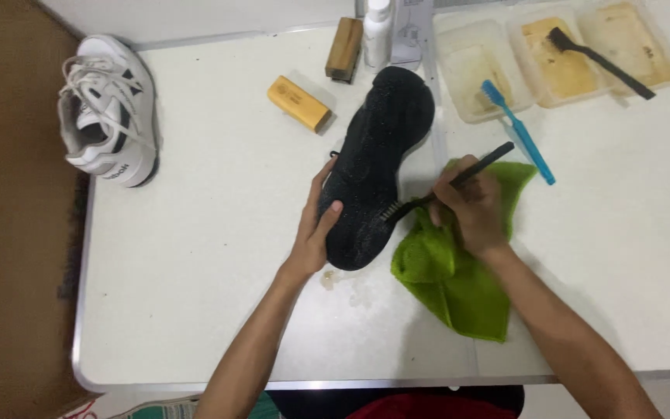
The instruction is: Cleaning a black sneaker using a cloth, brush, and cleaning solutions
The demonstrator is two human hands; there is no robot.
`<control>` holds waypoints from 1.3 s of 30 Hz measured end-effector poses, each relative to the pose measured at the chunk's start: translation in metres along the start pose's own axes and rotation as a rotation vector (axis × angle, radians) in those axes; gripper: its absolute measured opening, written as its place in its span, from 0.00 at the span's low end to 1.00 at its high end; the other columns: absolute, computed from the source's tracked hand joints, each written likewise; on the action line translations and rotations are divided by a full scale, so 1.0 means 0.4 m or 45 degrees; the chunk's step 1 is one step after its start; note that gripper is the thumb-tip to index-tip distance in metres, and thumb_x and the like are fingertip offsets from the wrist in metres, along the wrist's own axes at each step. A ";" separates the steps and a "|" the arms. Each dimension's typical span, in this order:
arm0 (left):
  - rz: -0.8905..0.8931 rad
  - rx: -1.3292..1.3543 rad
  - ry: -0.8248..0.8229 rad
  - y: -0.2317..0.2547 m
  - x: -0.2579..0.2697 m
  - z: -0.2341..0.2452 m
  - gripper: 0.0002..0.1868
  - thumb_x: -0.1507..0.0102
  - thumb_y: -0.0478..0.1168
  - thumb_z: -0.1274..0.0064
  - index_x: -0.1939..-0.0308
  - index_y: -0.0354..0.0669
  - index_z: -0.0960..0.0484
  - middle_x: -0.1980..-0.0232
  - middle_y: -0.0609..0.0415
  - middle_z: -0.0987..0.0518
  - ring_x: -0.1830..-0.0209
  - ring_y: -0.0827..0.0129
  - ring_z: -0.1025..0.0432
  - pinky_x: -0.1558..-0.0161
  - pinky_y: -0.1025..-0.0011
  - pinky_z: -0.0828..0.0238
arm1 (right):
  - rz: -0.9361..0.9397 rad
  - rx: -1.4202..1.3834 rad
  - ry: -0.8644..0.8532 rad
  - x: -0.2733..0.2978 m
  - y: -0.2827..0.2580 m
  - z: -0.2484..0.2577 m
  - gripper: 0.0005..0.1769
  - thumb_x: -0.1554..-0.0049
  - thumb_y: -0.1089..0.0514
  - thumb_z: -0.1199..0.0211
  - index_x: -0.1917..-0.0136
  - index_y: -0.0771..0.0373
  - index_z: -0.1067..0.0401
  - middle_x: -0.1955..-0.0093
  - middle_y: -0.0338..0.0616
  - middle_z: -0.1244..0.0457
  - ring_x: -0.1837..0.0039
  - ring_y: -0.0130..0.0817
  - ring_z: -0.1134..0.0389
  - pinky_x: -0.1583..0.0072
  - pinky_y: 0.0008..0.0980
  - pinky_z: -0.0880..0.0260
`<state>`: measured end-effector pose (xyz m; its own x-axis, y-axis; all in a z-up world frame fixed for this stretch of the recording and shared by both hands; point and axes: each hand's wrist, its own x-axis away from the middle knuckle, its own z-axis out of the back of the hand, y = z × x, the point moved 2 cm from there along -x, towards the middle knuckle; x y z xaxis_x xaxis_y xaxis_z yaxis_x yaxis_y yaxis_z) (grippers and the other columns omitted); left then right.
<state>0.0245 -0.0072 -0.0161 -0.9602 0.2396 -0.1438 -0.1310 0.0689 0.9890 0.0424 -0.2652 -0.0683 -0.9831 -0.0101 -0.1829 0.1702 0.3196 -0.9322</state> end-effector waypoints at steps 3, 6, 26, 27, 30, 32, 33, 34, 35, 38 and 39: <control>0.006 0.014 0.005 0.010 -0.001 -0.006 0.36 0.32 0.51 0.60 0.22 0.42 0.49 0.25 0.37 0.39 0.24 0.48 0.45 0.26 0.53 0.51 | 0.009 -0.012 0.025 -0.001 0.007 0.001 0.05 0.35 0.65 0.38 0.53 0.64 0.33 0.64 0.48 0.38 0.74 0.37 0.33 0.74 0.32 0.36; 0.003 0.032 0.013 -0.024 -0.004 0.006 0.37 0.32 0.53 0.59 0.23 0.41 0.49 0.26 0.35 0.40 0.25 0.48 0.46 0.26 0.51 0.52 | 0.019 0.031 0.049 -0.008 0.033 0.023 0.06 0.35 0.65 0.40 0.53 0.63 0.35 0.70 0.48 0.39 0.77 0.36 0.36 0.76 0.30 0.39; 0.047 0.005 0.016 0.019 0.000 -0.014 0.37 0.32 0.52 0.60 0.22 0.42 0.49 0.25 0.38 0.39 0.24 0.50 0.45 0.27 0.52 0.49 | 0.034 -0.012 0.080 -0.008 -0.008 -0.013 0.08 0.33 0.62 0.38 0.55 0.62 0.35 0.62 0.49 0.35 0.71 0.35 0.31 0.70 0.32 0.30; 0.056 0.004 0.023 0.021 -0.001 -0.016 0.37 0.32 0.52 0.61 0.22 0.42 0.49 0.25 0.39 0.39 0.24 0.50 0.45 0.27 0.52 0.49 | 0.025 -0.019 0.139 -0.011 -0.011 -0.012 0.09 0.33 0.59 0.39 0.54 0.61 0.35 0.61 0.49 0.34 0.70 0.33 0.32 0.69 0.30 0.31; 0.044 -0.019 0.017 0.023 -0.002 -0.013 0.37 0.32 0.52 0.61 0.22 0.41 0.50 0.24 0.37 0.40 0.24 0.49 0.46 0.27 0.52 0.50 | -0.005 0.008 0.063 -0.015 0.014 0.005 0.09 0.34 0.59 0.37 0.54 0.59 0.36 0.63 0.44 0.38 0.70 0.33 0.33 0.69 0.31 0.32; 0.056 -0.019 0.020 0.020 0.000 -0.013 0.37 0.32 0.52 0.61 0.22 0.42 0.49 0.24 0.38 0.39 0.24 0.50 0.46 0.27 0.52 0.49 | -0.021 0.044 0.064 -0.007 -0.016 -0.019 0.10 0.34 0.60 0.37 0.56 0.60 0.36 0.64 0.46 0.37 0.72 0.34 0.33 0.70 0.32 0.32; 0.069 -0.019 0.024 0.018 0.000 -0.013 0.37 0.32 0.53 0.61 0.22 0.43 0.49 0.24 0.39 0.39 0.24 0.51 0.45 0.27 0.53 0.49 | -0.041 0.079 0.064 -0.003 -0.030 -0.031 0.11 0.35 0.61 0.36 0.57 0.61 0.35 0.65 0.48 0.36 0.73 0.36 0.32 0.72 0.33 0.32; 0.070 -0.019 0.021 0.017 0.000 -0.013 0.37 0.32 0.53 0.61 0.22 0.43 0.49 0.24 0.39 0.39 0.24 0.51 0.45 0.27 0.53 0.49 | -0.040 0.078 0.068 -0.009 -0.026 -0.026 0.11 0.35 0.61 0.36 0.57 0.61 0.35 0.65 0.48 0.36 0.73 0.36 0.32 0.72 0.33 0.32; 0.064 -0.012 0.020 0.015 0.000 -0.013 0.37 0.32 0.52 0.61 0.22 0.43 0.49 0.24 0.39 0.39 0.24 0.50 0.46 0.27 0.52 0.49 | -0.057 0.037 0.151 -0.014 -0.022 -0.019 0.11 0.34 0.59 0.37 0.57 0.61 0.35 0.65 0.47 0.35 0.72 0.34 0.32 0.71 0.32 0.32; 0.064 -0.012 0.018 0.008 0.001 -0.012 0.37 0.32 0.53 0.62 0.22 0.43 0.50 0.24 0.38 0.40 0.24 0.49 0.46 0.27 0.52 0.50 | -0.057 0.014 0.153 -0.016 -0.032 -0.020 0.12 0.33 0.56 0.38 0.56 0.60 0.36 0.63 0.47 0.35 0.71 0.34 0.33 0.71 0.31 0.33; 0.066 -0.021 0.017 0.005 0.001 -0.010 0.37 0.32 0.53 0.62 0.22 0.43 0.50 0.25 0.38 0.40 0.24 0.49 0.46 0.27 0.52 0.49 | -0.038 0.030 0.071 -0.016 -0.040 -0.026 0.13 0.33 0.56 0.38 0.56 0.60 0.37 0.63 0.48 0.36 0.71 0.34 0.34 0.71 0.31 0.33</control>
